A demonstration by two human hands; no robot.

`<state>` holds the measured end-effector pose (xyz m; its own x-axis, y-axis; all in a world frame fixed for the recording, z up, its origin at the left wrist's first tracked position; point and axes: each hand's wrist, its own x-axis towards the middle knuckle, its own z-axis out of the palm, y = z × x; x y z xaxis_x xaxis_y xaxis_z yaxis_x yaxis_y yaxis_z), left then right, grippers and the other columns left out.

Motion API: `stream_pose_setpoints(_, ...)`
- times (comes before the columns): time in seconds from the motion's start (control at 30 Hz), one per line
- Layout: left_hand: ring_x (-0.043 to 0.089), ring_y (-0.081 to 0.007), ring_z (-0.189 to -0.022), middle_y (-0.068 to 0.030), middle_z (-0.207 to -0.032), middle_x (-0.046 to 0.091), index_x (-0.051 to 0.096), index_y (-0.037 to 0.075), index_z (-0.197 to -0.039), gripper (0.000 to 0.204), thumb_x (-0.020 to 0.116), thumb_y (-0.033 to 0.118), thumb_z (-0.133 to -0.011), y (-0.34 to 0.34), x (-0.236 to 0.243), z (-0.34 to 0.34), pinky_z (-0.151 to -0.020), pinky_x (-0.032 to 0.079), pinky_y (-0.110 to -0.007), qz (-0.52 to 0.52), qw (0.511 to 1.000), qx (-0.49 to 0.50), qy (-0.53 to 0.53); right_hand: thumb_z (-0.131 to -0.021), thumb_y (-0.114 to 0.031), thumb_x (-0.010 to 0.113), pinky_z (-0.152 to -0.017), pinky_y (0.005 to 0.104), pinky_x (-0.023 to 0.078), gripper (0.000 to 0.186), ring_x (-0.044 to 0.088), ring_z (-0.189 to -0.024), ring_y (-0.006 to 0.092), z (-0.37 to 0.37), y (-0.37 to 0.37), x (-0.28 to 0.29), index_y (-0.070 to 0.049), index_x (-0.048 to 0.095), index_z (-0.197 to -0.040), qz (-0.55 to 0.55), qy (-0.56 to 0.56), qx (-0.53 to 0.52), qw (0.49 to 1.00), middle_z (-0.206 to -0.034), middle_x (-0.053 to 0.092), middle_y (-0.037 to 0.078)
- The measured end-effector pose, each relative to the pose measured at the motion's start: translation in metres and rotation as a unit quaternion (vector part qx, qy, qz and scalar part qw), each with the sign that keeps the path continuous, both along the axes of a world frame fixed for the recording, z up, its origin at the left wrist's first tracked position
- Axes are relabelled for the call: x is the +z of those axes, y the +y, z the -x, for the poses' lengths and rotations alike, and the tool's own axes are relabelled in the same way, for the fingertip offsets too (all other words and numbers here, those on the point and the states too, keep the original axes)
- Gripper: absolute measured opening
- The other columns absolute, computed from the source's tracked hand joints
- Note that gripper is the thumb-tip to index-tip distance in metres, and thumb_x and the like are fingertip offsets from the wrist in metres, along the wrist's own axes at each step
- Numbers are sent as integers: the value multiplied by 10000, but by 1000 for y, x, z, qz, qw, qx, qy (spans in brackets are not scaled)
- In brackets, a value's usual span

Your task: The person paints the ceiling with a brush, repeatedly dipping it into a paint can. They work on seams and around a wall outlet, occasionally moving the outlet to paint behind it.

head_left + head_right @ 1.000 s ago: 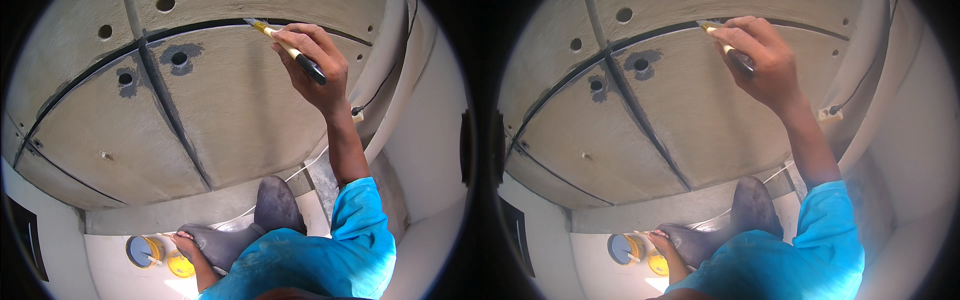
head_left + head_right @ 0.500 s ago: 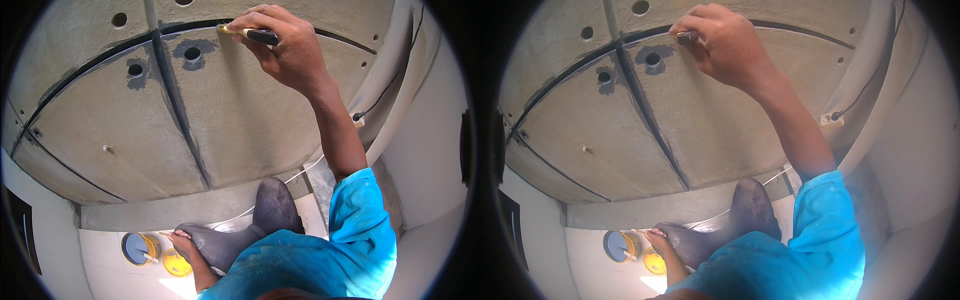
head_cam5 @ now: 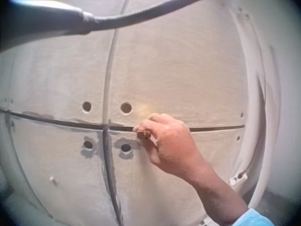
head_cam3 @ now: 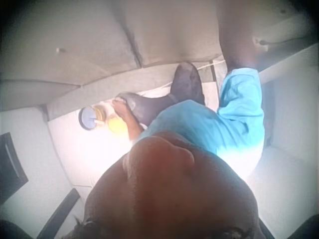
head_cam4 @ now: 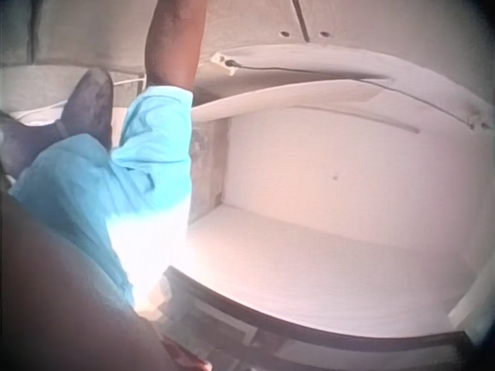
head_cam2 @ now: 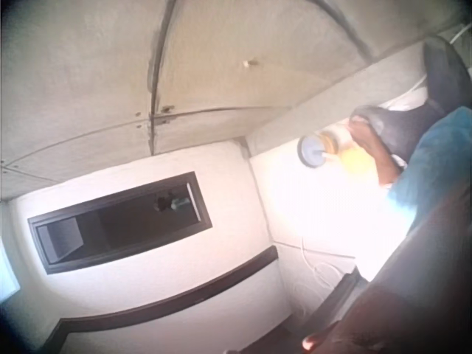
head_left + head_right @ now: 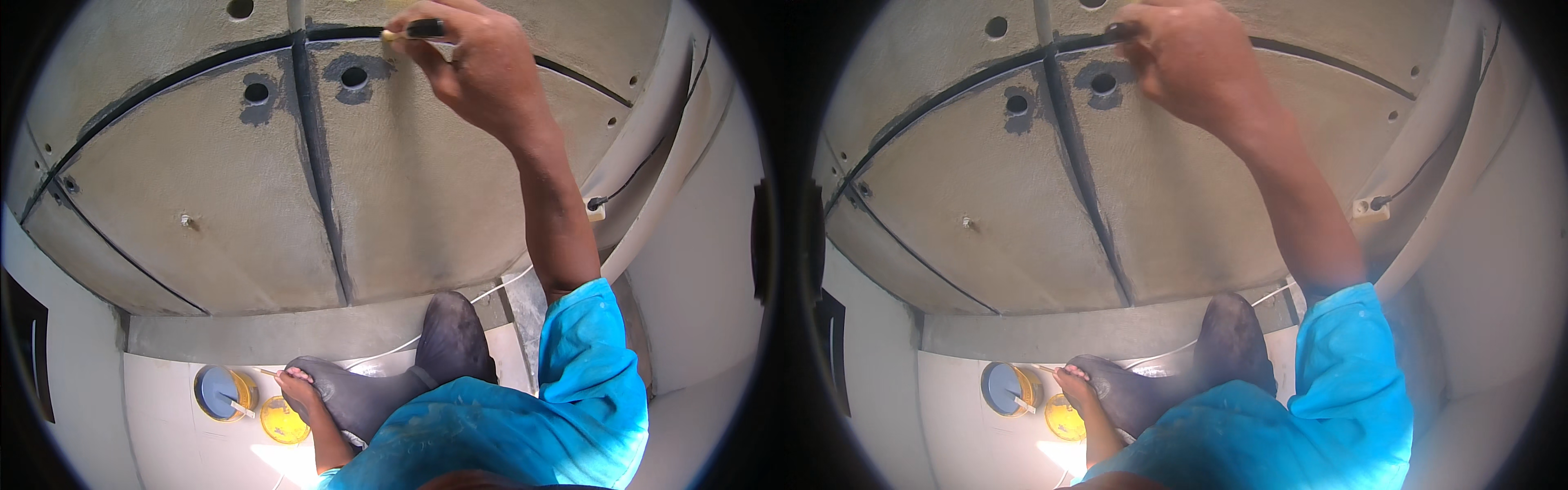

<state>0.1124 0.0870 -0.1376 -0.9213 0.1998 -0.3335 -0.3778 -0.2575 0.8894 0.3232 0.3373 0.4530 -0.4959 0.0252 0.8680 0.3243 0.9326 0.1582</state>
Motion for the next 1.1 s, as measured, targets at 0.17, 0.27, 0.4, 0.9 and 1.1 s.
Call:
stream_pose_setpoints(0.17, 430, -120, -459, -59, -720, 506, 415, 67, -960, 276, 355, 310, -1077, 1, 21, -5, -374, 366, -260, -7, 1000, 13, 3, -855, -17, 711, -708, 399, 556, 66, 704, -798, 305, 16, 6, 8, -27, 709, -920, 3, -21, 23, 1000, -872, 704, 140)
stream_pose_setpoints(0.27, 431, -120, -462, -60, -722, 507, 419, 63, -958, 281, 355, 311, -1076, 3, 6, -6, -379, 370, -259, -15, 1000, 8, 9, -875, -23, 713, -701, 384, 560, 47, 706, -785, 291, 9, -1, 14, -25, 711, -922, 1, -29, 38, 999, -883, 712, 139)
stream_pose_setpoints(0.4, 434, -118, -473, -61, -729, 508, 420, 61, -969, 287, 355, 318, -1076, 4, 13, -5, -391, 375, -260, -9, 1000, 10, 2, -878, -14, 727, -703, 356, 567, 48, 725, -803, 262, 28, -2, 15, -8, 719, -925, 83, -34, 75, 993, -892, 720, 135)
stream_pose_setpoints(0.9, 440, -117, -480, -56, -739, 517, 426, 81, -1014, 273, 387, 346, -1067, -1, 6, 0, -385, 359, -265, 11, 1000, 0, 7, -883, -7, 732, -725, 330, 593, 99, 744, -833, 231, 4, 37, 2, -4, 728, -982, 61, 16, 96, 993, -959, 747, 124)
stream_pose_setpoints(1.1, 442, -126, -474, -55, -696, 495, 423, 73, -948, 295, 409, 351, -1047, 7, 12, -5, -378, 355, -274, -1, 1000, 2, 26, -865, -21, 775, -728, 349, 553, 150, 714, -848, 235, -103, 52, -14, -29, 724, -1006, 24, 46, -59, 997, -976, 744, 96)
